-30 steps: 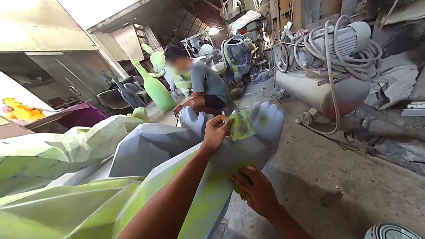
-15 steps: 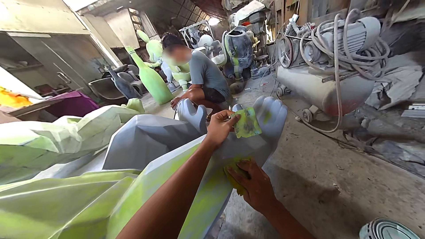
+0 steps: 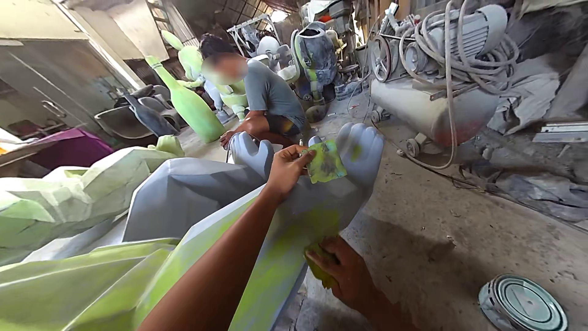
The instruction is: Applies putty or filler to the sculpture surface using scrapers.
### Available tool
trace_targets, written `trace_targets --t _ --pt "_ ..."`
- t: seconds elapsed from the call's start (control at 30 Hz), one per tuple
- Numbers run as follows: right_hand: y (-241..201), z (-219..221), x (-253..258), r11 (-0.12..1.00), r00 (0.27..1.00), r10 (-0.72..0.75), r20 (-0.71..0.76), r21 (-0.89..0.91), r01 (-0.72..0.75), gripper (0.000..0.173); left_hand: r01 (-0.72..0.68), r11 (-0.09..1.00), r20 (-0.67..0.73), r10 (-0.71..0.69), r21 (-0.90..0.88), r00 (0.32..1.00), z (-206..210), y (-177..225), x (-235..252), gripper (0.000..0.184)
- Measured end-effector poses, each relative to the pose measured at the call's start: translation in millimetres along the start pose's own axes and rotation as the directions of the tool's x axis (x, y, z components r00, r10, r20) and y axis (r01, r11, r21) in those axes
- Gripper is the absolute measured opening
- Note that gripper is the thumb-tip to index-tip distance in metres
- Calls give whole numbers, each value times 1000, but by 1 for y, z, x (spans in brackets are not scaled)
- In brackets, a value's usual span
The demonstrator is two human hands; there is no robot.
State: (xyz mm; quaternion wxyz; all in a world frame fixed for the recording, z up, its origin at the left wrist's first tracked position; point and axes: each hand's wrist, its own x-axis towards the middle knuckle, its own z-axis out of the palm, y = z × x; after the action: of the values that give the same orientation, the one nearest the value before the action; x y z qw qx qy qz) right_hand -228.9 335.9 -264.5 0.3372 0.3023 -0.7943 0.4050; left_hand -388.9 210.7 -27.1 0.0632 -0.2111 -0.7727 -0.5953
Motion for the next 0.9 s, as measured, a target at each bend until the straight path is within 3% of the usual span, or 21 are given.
trace_targets --t 0.07,0.13,0.2,0.27,0.4,0.53,0.67,0.77,0.9 --pt "2 1 -11 994 999 48 7 99 -48 59 9 1000 -7 -9 1 1000 -1 -1 0 13" --pt "7 -5 -8 959 974 184 -131 241 -148 47 17 1000 -22 -17 -4 1000 -1 -1 1 12" --pt "13 -20 15 912 892 353 -282 317 -260 43 18 1000 -34 -18 -25 999 1 1 1 12" --pt "12 -27 40 866 825 491 -280 261 -427 50 26 999 -41 -27 -34 999 2 1 -1 11" --pt "-15 -3 64 775 761 602 -241 -51 -630 61 23 999 -44 -24 -29 999 4 2 0 11" --pt "-39 26 34 723 739 641 -208 -160 -672 65 30 1000 -46 -31 -4 998 4 2 0 11" --pt "-26 17 4 793 758 609 -232 153 -590 56 34 999 -53 -34 10 998 2 1 0 11" --pt "-9 3 23 730 664 681 -309 355 -584 52 37 999 -58 -37 -1 998 2 1 0 11" --pt "-47 14 58 676 610 735 -297 243 -696 57 35 999 -49 -35 1 998 2 0 -1 11"
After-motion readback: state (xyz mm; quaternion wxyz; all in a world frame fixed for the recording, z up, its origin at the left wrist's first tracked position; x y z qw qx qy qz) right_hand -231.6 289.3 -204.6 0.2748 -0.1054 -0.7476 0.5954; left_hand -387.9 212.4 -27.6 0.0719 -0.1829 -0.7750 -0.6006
